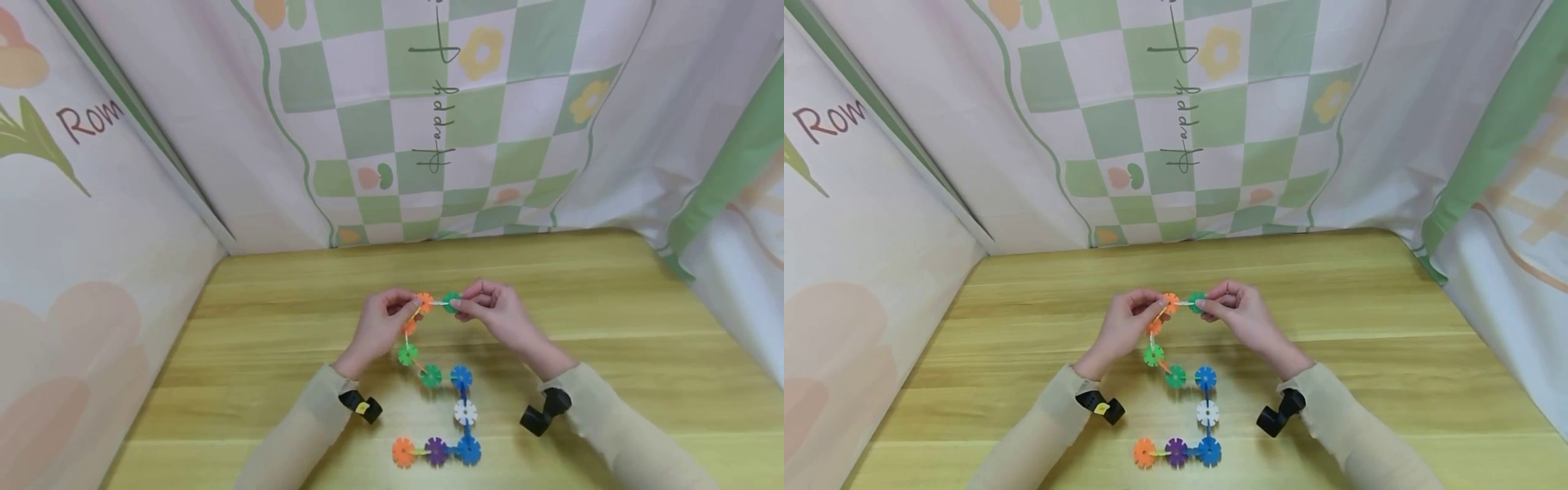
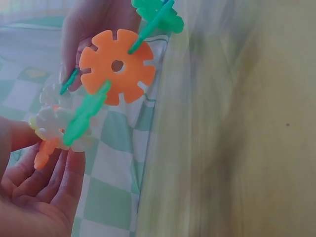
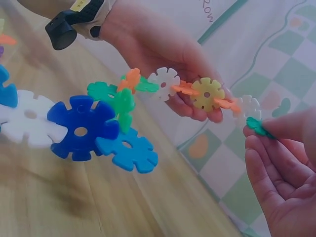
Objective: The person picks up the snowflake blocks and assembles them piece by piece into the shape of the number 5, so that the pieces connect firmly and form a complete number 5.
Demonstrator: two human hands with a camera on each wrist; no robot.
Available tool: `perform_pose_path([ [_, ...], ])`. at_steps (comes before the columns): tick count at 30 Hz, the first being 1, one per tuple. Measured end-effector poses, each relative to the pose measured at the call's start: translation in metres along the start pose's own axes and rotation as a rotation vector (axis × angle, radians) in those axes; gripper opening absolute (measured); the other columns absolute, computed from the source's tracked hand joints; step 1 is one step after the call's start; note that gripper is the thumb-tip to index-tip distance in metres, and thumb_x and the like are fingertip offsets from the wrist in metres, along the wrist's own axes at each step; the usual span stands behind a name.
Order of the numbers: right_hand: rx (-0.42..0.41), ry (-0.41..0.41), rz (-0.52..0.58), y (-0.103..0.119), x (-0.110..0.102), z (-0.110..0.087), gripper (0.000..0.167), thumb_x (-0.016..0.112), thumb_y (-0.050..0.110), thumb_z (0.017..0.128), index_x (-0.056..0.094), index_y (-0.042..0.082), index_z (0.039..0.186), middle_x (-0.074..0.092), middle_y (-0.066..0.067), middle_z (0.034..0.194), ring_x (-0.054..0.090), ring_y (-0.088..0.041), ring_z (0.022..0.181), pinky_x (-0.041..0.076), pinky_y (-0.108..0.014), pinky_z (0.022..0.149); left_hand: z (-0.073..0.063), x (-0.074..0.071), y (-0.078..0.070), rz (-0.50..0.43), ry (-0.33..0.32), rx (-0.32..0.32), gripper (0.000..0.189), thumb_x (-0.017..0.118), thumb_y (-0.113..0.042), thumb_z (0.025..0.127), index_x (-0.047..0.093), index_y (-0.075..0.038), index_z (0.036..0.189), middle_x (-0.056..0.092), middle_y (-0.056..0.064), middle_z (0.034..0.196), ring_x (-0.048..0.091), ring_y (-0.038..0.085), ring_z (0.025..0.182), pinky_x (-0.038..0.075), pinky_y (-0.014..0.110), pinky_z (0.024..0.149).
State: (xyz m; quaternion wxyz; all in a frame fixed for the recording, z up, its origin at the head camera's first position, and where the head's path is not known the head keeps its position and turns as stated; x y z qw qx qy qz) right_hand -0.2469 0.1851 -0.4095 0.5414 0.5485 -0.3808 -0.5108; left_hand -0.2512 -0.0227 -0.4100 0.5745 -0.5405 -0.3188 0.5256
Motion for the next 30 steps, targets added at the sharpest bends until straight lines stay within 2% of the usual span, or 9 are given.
perform_pose_path([
  [3,0.008,0.004,-0.005,-0.001,-0.001,0.000,0.023,0.070,0.011,0.098,0.061,-0.008,0.106,0.075,-0.015,0.095,0.072,-0.034,0.089,0.058,-0.031,0.084,0.002,-0.001,0.000,0.000,0.010,-0.002,0.017,0.066,-0.019,0.102,0.074,-0.005,0.107,0.073,0.009,0.094,0.071,0.025,0.081,0.058,0.029,0.068],
  [7,0.006,-0.006,-0.015,-0.001,-0.008,0.000,0.033,0.071,0.016,0.098,0.062,-0.008,0.118,0.074,-0.013,0.104,0.071,-0.032,0.096,0.057,-0.030,0.086,0.006,-0.003,0.002,-0.018,0.023,-0.010,0.020,0.066,-0.023,0.102,0.073,-0.005,0.109,0.073,0.016,0.097,0.071,0.028,0.084,0.058,0.030,0.069],
  [11,-0.017,-0.047,0.003,0.001,-0.020,-0.007,0.043,0.074,0.017,0.097,0.060,-0.008,0.129,0.073,-0.013,0.113,0.071,-0.021,0.099,0.056,-0.029,0.087,0.011,-0.008,0.004,-0.037,0.021,-0.023,0.021,0.065,-0.021,0.103,0.072,-0.003,0.112,0.072,0.019,0.099,0.069,0.042,0.089,0.058,0.031,0.070],
  [14,-0.047,-0.043,-0.021,0.005,-0.022,-0.017,0.041,0.075,0.015,0.095,0.061,-0.008,0.127,0.072,-0.014,0.115,0.071,-0.017,0.100,0.056,-0.029,0.087,0.015,-0.010,0.005,-0.042,0.018,-0.035,0.022,0.064,-0.021,0.103,0.072,-0.002,0.113,0.072,0.018,0.099,0.067,0.048,0.093,0.058,0.030,0.070],
  [17,-0.076,0.032,-0.070,0.006,-0.014,-0.031,0.036,0.075,0.011,0.094,0.064,-0.007,0.123,0.072,-0.015,0.113,0.071,-0.019,0.100,0.056,-0.029,0.087,0.021,-0.012,0.006,-0.051,0.006,-0.054,0.023,0.064,-0.021,0.103,0.072,-0.002,0.114,0.072,0.019,0.100,0.068,0.046,0.093,0.057,0.029,0.070],
  [22,-0.073,0.245,-0.110,-0.001,0.017,-0.057,0.035,0.077,0.011,0.091,0.066,-0.006,0.120,0.072,-0.014,0.110,0.070,-0.024,0.096,0.057,-0.032,0.085,0.030,-0.015,0.012,-0.069,-0.017,-0.093,0.021,0.064,-0.018,0.103,0.072,0.000,0.112,0.072,0.019,0.101,0.069,0.045,0.094,0.058,0.029,0.071],
  [25,-0.073,0.354,-0.171,-0.006,0.035,-0.072,0.033,0.081,0.017,0.088,0.070,0.001,0.115,0.073,-0.010,0.105,0.068,-0.021,0.087,0.058,-0.031,0.076,0.034,-0.016,0.018,-0.049,-0.022,-0.114,0.020,0.064,-0.017,0.103,0.072,0.000,0.112,0.072,0.019,0.103,0.070,0.041,0.093,0.058,0.029,0.071],
  [30,-0.082,0.451,-0.279,-0.011,0.051,-0.089,0.028,0.085,0.028,0.084,0.075,0.016,0.108,0.072,0.001,0.097,0.058,-0.012,0.071,0.051,-0.027,0.061,0.040,-0.018,0.033,0.028,-0.018,-0.145,0.023,0.065,-0.020,0.103,0.073,-0.002,0.113,0.073,0.012,0.100,0.072,0.025,0.085,0.054,0.027,0.068],
])
Point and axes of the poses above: each hand's wrist, its own z-axis towards the middle knuckle, its own x-axis out of the palm, y = z × x, the point moved 6 cm from there along z, towards the middle knuckle
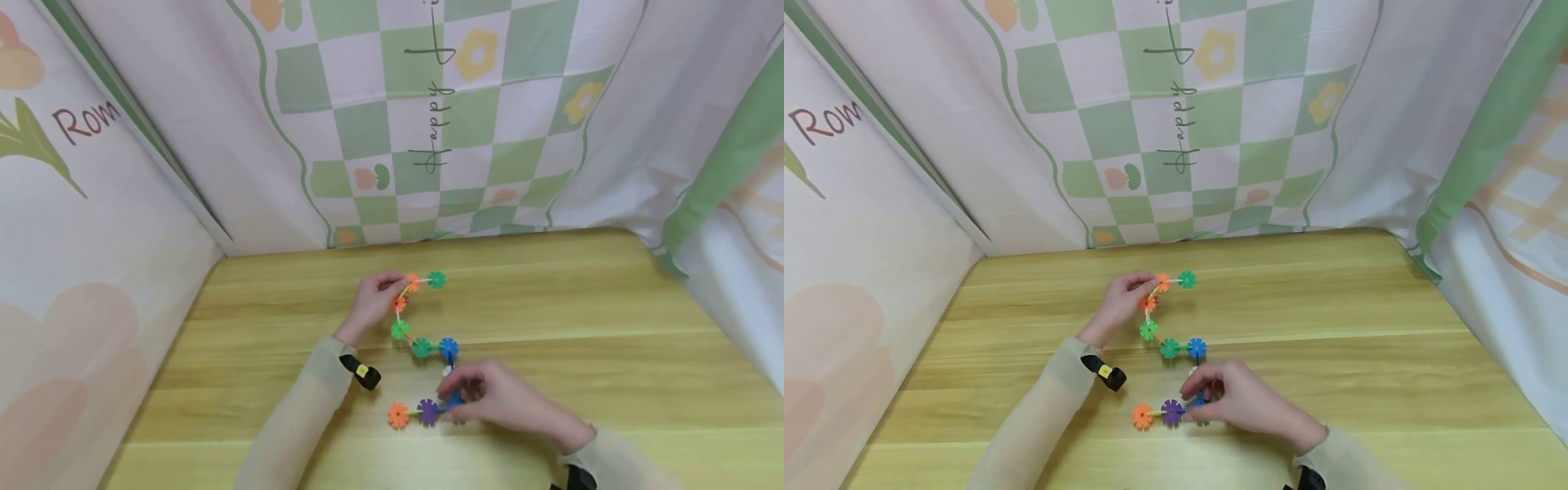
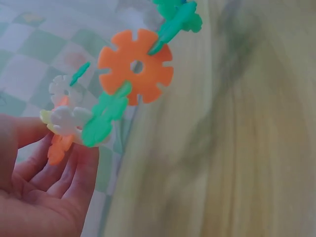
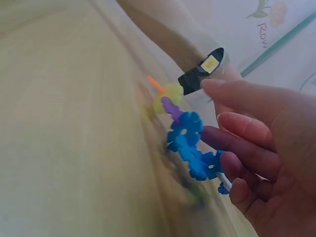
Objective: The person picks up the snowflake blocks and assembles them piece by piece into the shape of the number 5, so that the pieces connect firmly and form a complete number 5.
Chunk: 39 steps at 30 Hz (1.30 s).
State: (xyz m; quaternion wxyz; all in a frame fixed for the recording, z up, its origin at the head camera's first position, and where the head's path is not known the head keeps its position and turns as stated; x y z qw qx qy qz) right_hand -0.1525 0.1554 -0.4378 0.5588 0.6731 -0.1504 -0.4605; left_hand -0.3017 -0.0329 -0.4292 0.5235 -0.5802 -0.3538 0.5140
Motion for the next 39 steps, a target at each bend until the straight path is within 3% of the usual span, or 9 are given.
perform_pose_path([
  [6,-0.025,0.007,-0.078,-0.001,0.006,-0.001,0.020,0.085,0.023,0.084,0.077,0.020,0.101,0.071,0.006,0.095,0.057,-0.009,0.073,0.051,-0.027,0.062,0.004,-0.001,0.017,0.018,0.012,-0.061,0.025,0.063,-0.019,0.104,0.071,-0.001,0.118,0.073,0.010,0.104,0.071,0.021,0.086,0.053,0.026,0.069],
  [11,-0.107,-0.018,-0.164,0.001,0.006,0.001,0.013,0.083,0.014,0.086,0.077,0.022,0.093,0.068,0.012,0.091,0.060,-0.007,0.078,0.054,-0.028,0.067,0.006,-0.003,0.028,0.078,-0.002,-0.087,0.026,0.064,-0.019,0.103,0.071,-0.002,0.121,0.071,0.009,0.112,0.067,0.016,0.091,0.053,0.027,0.075],
  [18,-0.153,-0.036,-0.197,0.008,0.001,0.001,0.010,0.081,0.018,0.088,0.077,0.025,0.094,0.067,0.015,0.093,0.060,-0.008,0.085,0.054,-0.030,0.076,0.003,-0.007,0.037,0.046,0.016,-0.132,0.024,0.062,-0.017,0.104,0.069,-0.004,0.123,0.070,0.010,0.113,0.067,0.020,0.096,0.054,0.031,0.076],
  [22,-0.199,-0.080,-0.176,0.019,-0.011,0.002,0.010,0.081,0.023,0.088,0.076,0.028,0.096,0.070,0.012,0.100,0.057,-0.015,0.098,0.049,-0.038,0.087,0.003,-0.006,0.038,0.067,0.044,-0.106,0.021,0.061,-0.013,0.103,0.069,-0.006,0.122,0.070,0.008,0.112,0.066,0.020,0.097,0.053,0.031,0.076],
  [28,-0.194,-0.089,-0.091,0.039,-0.033,0.008,0.010,0.080,0.022,0.090,0.074,0.028,0.096,0.069,0.009,0.106,0.059,-0.024,0.109,0.045,-0.051,0.096,-0.002,-0.005,0.037,0.118,0.088,-0.083,0.023,0.057,-0.006,0.103,0.076,-0.008,0.115,0.071,0.005,0.121,0.063,0.020,0.113,0.051,0.036,0.094],
  [32,-0.177,-0.075,-0.064,0.054,-0.050,0.015,0.010,0.075,0.016,0.094,0.072,0.024,0.097,0.071,0.009,0.096,0.067,-0.019,0.096,0.050,-0.042,0.094,-0.010,-0.003,0.035,0.105,0.136,-0.085,0.025,0.056,-0.008,0.103,0.077,-0.008,0.117,0.071,0.005,0.123,0.062,0.020,0.115,0.050,0.037,0.097],
  [39,-0.197,-0.094,0.037,0.078,-0.083,0.031,0.011,0.065,0.002,0.099,0.071,0.007,0.106,0.072,-0.004,0.093,0.068,-0.023,0.084,0.055,-0.034,0.079,-0.026,0.004,0.038,-0.066,0.204,-0.160,0.029,0.056,-0.016,0.105,0.070,0.001,0.123,0.071,0.011,0.116,0.069,0.022,0.100,0.056,0.036,0.088],
])
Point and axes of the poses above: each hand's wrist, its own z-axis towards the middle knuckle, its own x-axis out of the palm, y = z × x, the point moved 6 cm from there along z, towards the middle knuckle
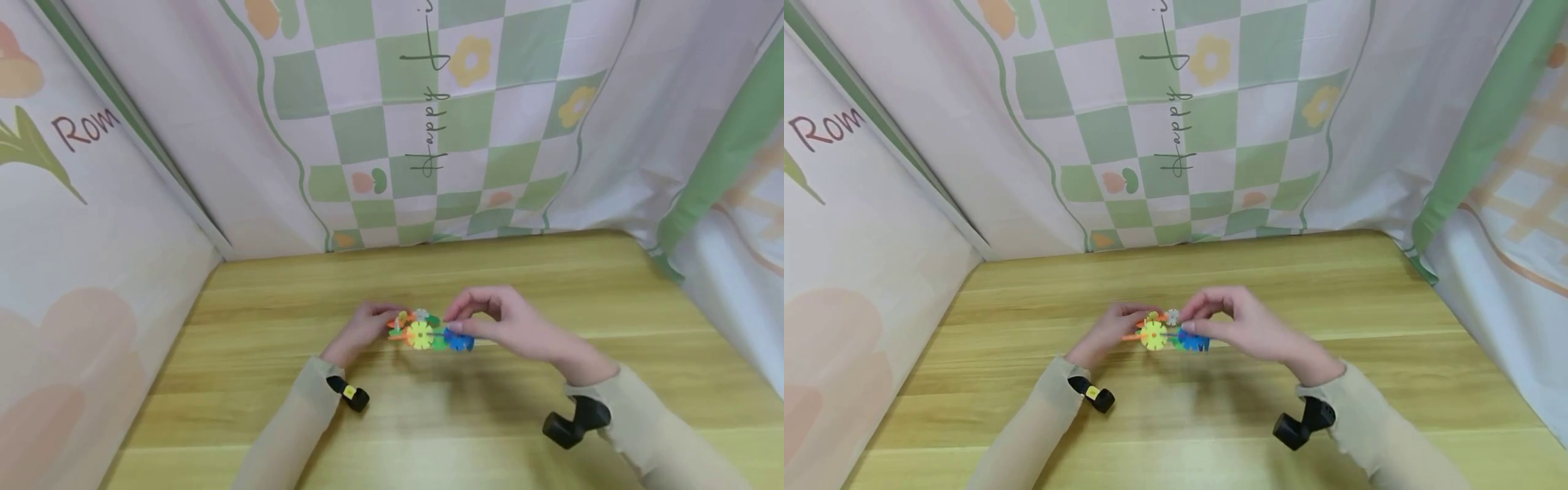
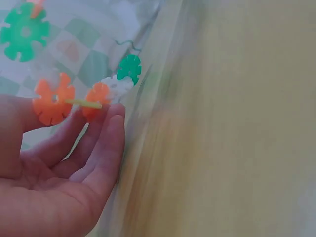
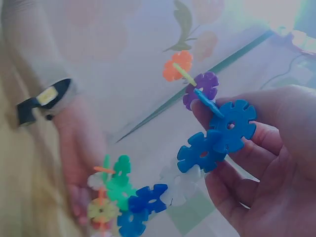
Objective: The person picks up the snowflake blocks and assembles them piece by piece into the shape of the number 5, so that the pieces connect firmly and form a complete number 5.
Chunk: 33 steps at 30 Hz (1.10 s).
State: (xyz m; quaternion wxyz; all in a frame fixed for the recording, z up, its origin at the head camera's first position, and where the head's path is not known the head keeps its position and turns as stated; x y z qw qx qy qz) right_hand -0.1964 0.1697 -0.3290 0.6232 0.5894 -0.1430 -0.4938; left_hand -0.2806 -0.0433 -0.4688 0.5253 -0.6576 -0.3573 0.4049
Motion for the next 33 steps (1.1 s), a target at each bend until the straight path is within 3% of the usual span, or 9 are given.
perform_pose_path([
  [3,0.072,-0.005,0.026,0.002,-0.012,0.009,0.014,0.063,0.007,0.101,0.071,0.005,0.112,0.072,-0.009,0.097,0.068,-0.024,0.084,0.057,-0.033,0.074,-0.005,0.004,0.003,-0.039,0.034,-0.025,0.035,0.053,-0.023,0.107,0.067,0.003,0.125,0.070,0.013,0.117,0.069,0.023,0.102,0.055,0.038,0.092],
  [7,0.164,-0.001,0.098,0.000,-0.026,0.020,0.020,0.060,0.015,0.104,0.071,0.003,0.117,0.071,-0.013,0.106,0.067,-0.025,0.091,0.056,-0.033,0.080,-0.014,0.009,0.006,-0.066,0.078,-0.063,0.053,0.048,-0.040,0.109,0.060,0.006,0.133,0.069,0.015,0.115,0.071,0.028,0.101,0.051,0.044,0.099],
  [11,0.164,-0.005,0.241,-0.003,-0.035,0.030,0.021,0.057,0.013,0.106,0.069,0.001,0.117,0.069,-0.013,0.113,0.063,-0.024,0.099,0.052,-0.033,0.087,-0.023,0.014,0.006,-0.106,0.123,-0.092,0.069,0.044,-0.051,0.108,0.049,0.009,0.141,0.072,0.019,0.105,0.073,0.032,0.096,0.053,0.044,0.097],
  [16,0.120,-0.003,0.418,-0.008,-0.040,0.038,0.021,0.052,0.008,0.107,0.070,0.003,0.117,0.067,-0.009,0.114,0.062,-0.021,0.105,0.051,-0.032,0.094,-0.035,0.019,0.005,-0.126,0.194,-0.100,0.063,0.036,-0.046,0.111,0.060,0.010,0.125,0.072,0.021,0.100,0.073,0.033,0.093,0.059,0.041,0.084],
  [21,0.133,-0.009,0.496,-0.017,-0.040,0.038,0.023,0.049,0.005,0.108,0.070,0.003,0.117,0.067,-0.009,0.114,0.063,-0.019,0.103,0.052,-0.031,0.093,-0.042,0.020,0.005,-0.102,0.234,-0.117,0.058,0.031,-0.038,0.113,0.063,0.010,0.114,0.072,0.024,0.100,0.073,0.033,0.089,0.060,0.041,0.080],
  [29,0.159,-0.031,0.543,-0.025,-0.035,0.037,0.022,0.051,0.006,0.107,0.071,0.005,0.115,0.067,-0.010,0.117,0.063,-0.017,0.103,0.052,-0.028,0.090,-0.044,0.019,0.000,0.046,0.199,-0.111,0.052,0.035,-0.034,0.113,0.064,0.010,0.111,0.074,0.018,0.095,0.074,0.030,0.084,0.061,0.038,0.075],
  [33,0.158,-0.051,0.519,-0.024,-0.033,0.038,0.019,0.053,0.004,0.105,0.070,0.004,0.115,0.068,-0.010,0.114,0.064,-0.018,0.100,0.053,-0.030,0.091,-0.041,0.005,-0.007,0.158,0.078,-0.044,0.048,0.043,-0.037,0.111,0.066,0.005,0.116,0.073,0.013,0.096,0.071,0.027,0.084,0.060,0.036,0.075],
])
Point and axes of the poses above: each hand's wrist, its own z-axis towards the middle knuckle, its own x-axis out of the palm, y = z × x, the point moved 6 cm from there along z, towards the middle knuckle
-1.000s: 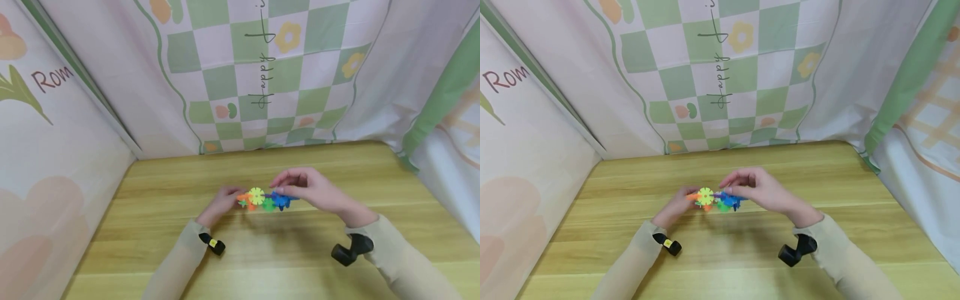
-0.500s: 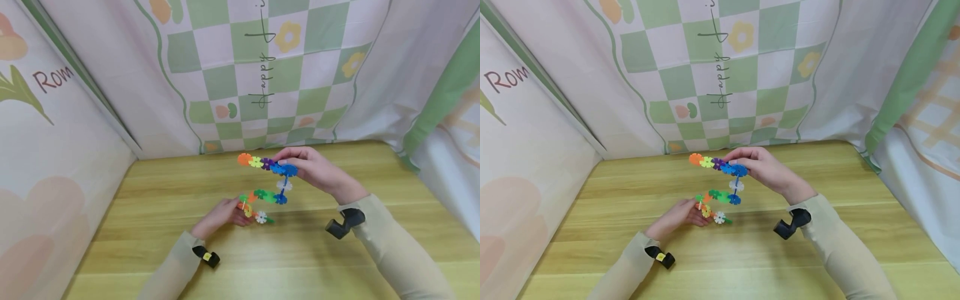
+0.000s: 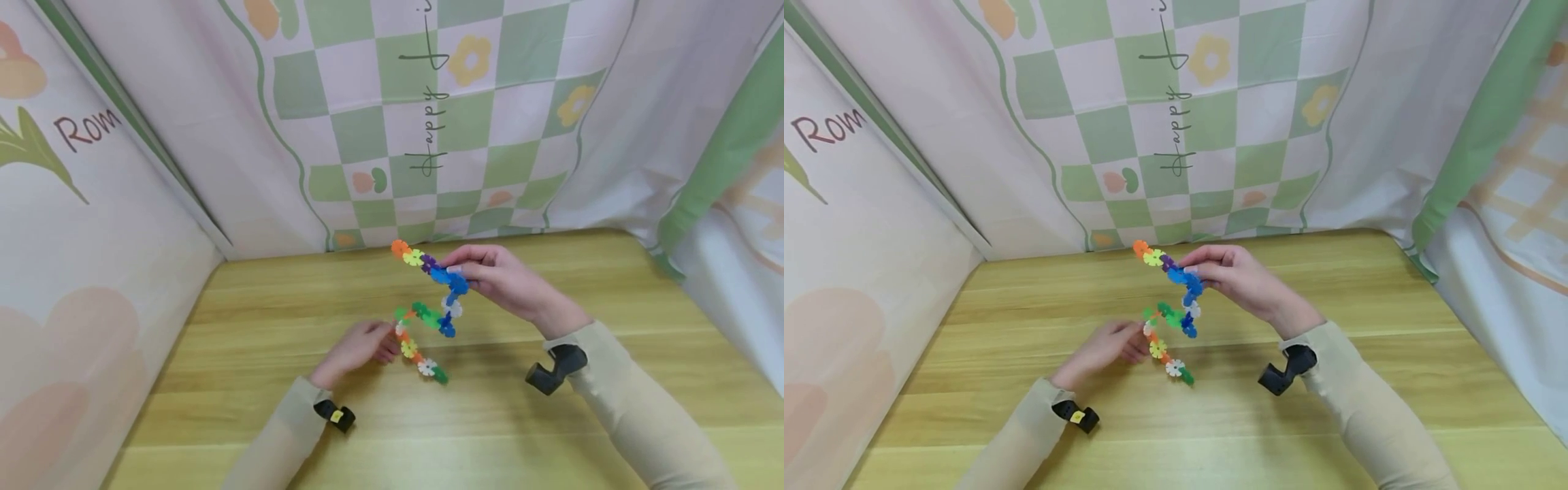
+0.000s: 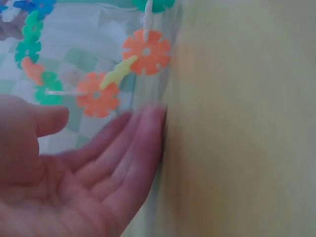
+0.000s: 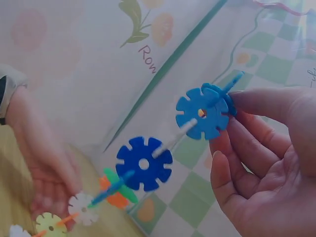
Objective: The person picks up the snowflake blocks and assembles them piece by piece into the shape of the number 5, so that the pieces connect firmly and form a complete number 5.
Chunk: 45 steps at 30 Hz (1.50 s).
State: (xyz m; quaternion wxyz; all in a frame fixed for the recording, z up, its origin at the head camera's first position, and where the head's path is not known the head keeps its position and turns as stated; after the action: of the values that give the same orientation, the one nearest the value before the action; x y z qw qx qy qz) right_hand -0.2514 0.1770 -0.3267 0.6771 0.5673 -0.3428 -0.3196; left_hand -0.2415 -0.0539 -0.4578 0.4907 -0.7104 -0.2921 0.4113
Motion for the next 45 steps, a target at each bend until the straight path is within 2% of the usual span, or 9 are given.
perform_pose_path([
  [5,-0.011,-0.090,-0.127,0.000,0.007,0.001,0.013,0.062,0.006,0.102,0.071,0.004,0.111,0.073,-0.008,0.101,0.068,-0.021,0.093,0.053,-0.034,0.092,-0.005,-0.023,-0.025,0.067,-0.247,0.145,0.033,0.055,-0.027,0.107,0.066,0.001,0.121,0.071,0.010,0.105,0.069,0.027,0.096,0.058,0.039,0.085],
  [7,-0.017,-0.133,-0.185,0.000,0.011,0.002,0.012,0.066,0.009,0.101,0.072,0.005,0.110,0.075,-0.008,0.100,0.070,-0.023,0.093,0.053,-0.034,0.094,-0.010,-0.027,-0.039,0.032,-0.307,0.222,0.030,0.057,-0.024,0.106,0.066,-0.001,0.122,0.071,0.011,0.109,0.068,0.028,0.100,0.056,0.040,0.089],
  [11,-0.058,-0.165,-0.248,0.003,0.024,0.003,0.015,0.069,0.011,0.099,0.071,0.002,0.111,0.075,-0.011,0.105,0.071,-0.027,0.097,0.054,-0.038,0.095,-0.025,-0.026,-0.070,-0.045,-0.389,0.371,0.030,0.059,-0.030,0.106,0.068,-0.006,0.122,0.071,0.007,0.113,0.067,0.024,0.106,0.054,0.036,0.093],
  [15,-0.121,-0.126,-0.278,0.007,0.040,0.005,0.018,0.068,0.008,0.099,0.071,-0.001,0.114,0.073,-0.013,0.111,0.071,-0.029,0.100,0.055,-0.041,0.093,-0.041,-0.024,-0.096,-0.119,-0.455,0.531,0.025,0.067,-0.025,0.102,0.068,-0.007,0.119,0.070,0.007,0.115,0.066,0.025,0.106,0.054,0.036,0.093],
  [22,-0.197,-0.117,-0.474,0.013,0.056,0.004,0.018,0.068,0.013,0.100,0.074,0.009,0.116,0.072,-0.002,0.115,0.068,-0.021,0.103,0.055,-0.037,0.090,-0.061,-0.023,-0.118,-0.059,-0.574,0.737,0.026,0.083,-0.003,0.086,0.071,-0.004,0.109,0.073,0.010,0.106,0.069,0.028,0.095,0.057,0.040,0.087],
  [27,-0.241,-0.116,-0.592,0.016,0.064,0.003,0.021,0.067,0.017,0.101,0.074,0.018,0.121,0.073,0.004,0.116,0.066,-0.015,0.102,0.054,-0.038,0.088,-0.066,-0.024,-0.121,-0.015,-0.634,0.774,0.018,0.081,-0.002,0.087,0.073,-0.002,0.104,0.074,0.007,0.099,0.071,0.024,0.088,0.059,0.040,0.079],
  [37,-0.292,-0.084,-0.610,0.013,0.059,-0.005,0.024,0.068,0.009,0.099,0.074,0.012,0.122,0.073,0.004,0.116,0.066,-0.017,0.103,0.055,-0.035,0.088,-0.061,-0.034,-0.113,-0.026,-0.707,0.695,0.013,0.074,-0.015,0.096,0.074,-0.003,0.101,0.074,0.004,0.095,0.069,0.020,0.082,0.059,0.031,0.076],
  [41,-0.229,-0.117,-0.609,-0.004,0.040,-0.015,0.018,0.070,0.012,0.098,0.076,0.013,0.116,0.074,0.001,0.114,0.067,-0.018,0.104,0.053,-0.034,0.093,-0.059,-0.036,-0.112,-0.034,-0.715,0.680,0.014,0.074,-0.016,0.096,0.073,-0.002,0.102,0.074,0.004,0.095,0.068,0.020,0.082,0.058,0.030,0.075],
  [45,-0.075,-0.110,-0.566,-0.041,0.019,-0.018,0.023,0.069,0.017,0.099,0.072,0.008,0.121,0.071,-0.008,0.120,0.067,-0.019,0.107,0.054,-0.031,0.092,-0.057,-0.038,-0.110,-0.045,-0.715,0.670,0.013,0.074,-0.013,0.096,0.073,-0.002,0.102,0.074,0.004,0.096,0.068,0.021,0.082,0.058,0.031,0.076],
])
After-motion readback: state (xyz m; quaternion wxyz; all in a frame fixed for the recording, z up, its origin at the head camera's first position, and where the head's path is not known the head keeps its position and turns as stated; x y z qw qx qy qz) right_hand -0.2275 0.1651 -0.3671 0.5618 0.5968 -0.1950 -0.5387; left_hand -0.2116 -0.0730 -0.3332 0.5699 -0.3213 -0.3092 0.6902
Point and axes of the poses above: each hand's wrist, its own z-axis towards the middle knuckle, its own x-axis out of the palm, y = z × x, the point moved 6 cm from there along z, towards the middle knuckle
